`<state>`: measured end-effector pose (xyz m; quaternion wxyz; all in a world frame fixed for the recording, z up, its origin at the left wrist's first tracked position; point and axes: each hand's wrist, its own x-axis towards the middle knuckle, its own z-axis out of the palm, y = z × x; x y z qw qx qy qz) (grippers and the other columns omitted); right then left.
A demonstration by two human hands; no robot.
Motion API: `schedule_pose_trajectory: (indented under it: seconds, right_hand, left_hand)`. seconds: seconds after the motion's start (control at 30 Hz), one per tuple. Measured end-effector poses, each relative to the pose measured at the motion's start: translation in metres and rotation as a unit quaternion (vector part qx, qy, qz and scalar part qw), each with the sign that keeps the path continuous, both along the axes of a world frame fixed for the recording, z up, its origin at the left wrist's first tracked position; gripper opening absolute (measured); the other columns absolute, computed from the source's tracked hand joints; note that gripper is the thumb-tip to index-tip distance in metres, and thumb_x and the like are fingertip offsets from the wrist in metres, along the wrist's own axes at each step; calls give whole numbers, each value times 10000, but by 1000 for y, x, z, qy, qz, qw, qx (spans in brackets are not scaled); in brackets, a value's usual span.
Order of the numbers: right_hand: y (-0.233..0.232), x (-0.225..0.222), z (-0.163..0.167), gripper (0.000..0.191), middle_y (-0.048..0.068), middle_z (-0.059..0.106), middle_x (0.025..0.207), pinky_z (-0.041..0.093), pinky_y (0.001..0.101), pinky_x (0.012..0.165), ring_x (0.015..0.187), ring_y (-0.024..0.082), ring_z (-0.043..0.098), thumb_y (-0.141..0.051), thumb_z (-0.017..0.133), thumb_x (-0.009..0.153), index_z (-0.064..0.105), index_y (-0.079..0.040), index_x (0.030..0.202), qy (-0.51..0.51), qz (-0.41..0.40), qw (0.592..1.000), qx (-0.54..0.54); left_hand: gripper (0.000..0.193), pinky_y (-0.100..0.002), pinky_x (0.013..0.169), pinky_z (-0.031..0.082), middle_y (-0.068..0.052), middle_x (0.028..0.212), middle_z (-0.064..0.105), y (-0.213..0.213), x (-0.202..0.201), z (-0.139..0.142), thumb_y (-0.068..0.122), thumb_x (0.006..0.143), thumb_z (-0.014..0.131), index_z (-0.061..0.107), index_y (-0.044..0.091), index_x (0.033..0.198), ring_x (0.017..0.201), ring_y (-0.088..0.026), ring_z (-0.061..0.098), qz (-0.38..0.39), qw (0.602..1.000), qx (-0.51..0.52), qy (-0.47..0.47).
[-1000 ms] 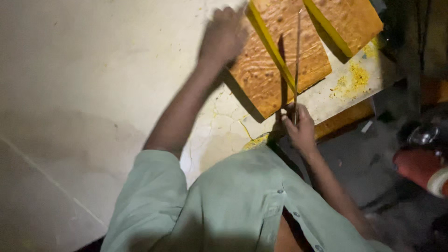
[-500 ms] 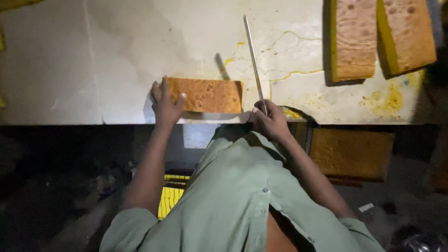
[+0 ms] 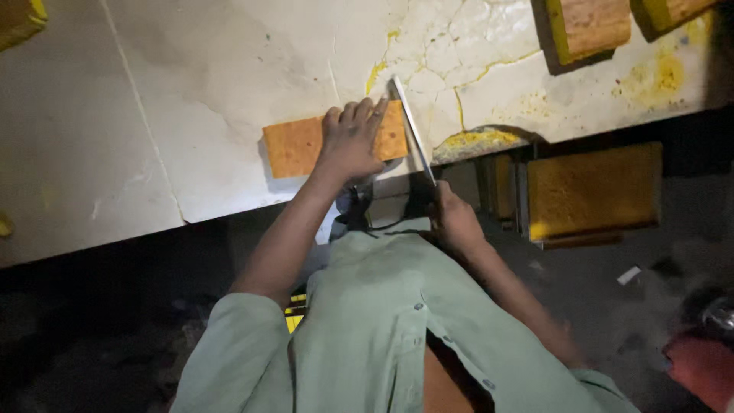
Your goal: The person removes a rectangular yellow food block from a metal tray, places it on a worktable, and uses a long knife to slice it into thin strips. The person repeats this process with additional blocks, accumulating a pile of cut strips on the table.
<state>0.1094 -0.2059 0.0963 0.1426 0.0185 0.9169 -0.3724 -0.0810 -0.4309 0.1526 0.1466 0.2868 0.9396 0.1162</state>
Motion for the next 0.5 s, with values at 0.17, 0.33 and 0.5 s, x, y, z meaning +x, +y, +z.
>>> schedule_pose_trajectory:
  seconds: [0.17, 0.33, 0.5]
  right_hand:
    - [-40, -7, -10, 459, 328, 670, 902, 515, 598, 690, 807, 520, 652, -100, 516, 1003, 368, 51, 1411, -20, 18, 994, 105]
    - [-61, -85, -1, 388, 288, 694, 807, 543, 576, 643, 737, 488, 682, -92, 498, 935, 435, 45, 1292, -13, 13, 980, 199]
    - [-85, -103, 55, 481, 311, 689, 824, 537, 579, 685, 752, 496, 676, -104, 501, 936, 426, 62, 1382, -10, -23, 981, 194]
  left_hand:
    - [1096, -624, 995, 321, -177, 1382, 508, -15, 10, -12, 661, 647, 748, 387, 75, 1500, 1255, -367, 474, 10, 993, 39, 108]
    - [693, -570, 1003, 386, -163, 1311, 581, 3, 13, -19, 389, 938, 595, 486, -5, 1498, 1136, -327, 537, 25, 983, 24, 178]
    - [621, -527, 929, 399, -175, 1288, 593, -1, 12, -29, 352, 990, 605, 512, -32, 1468, 1081, -327, 536, 31, 974, 46, 221]
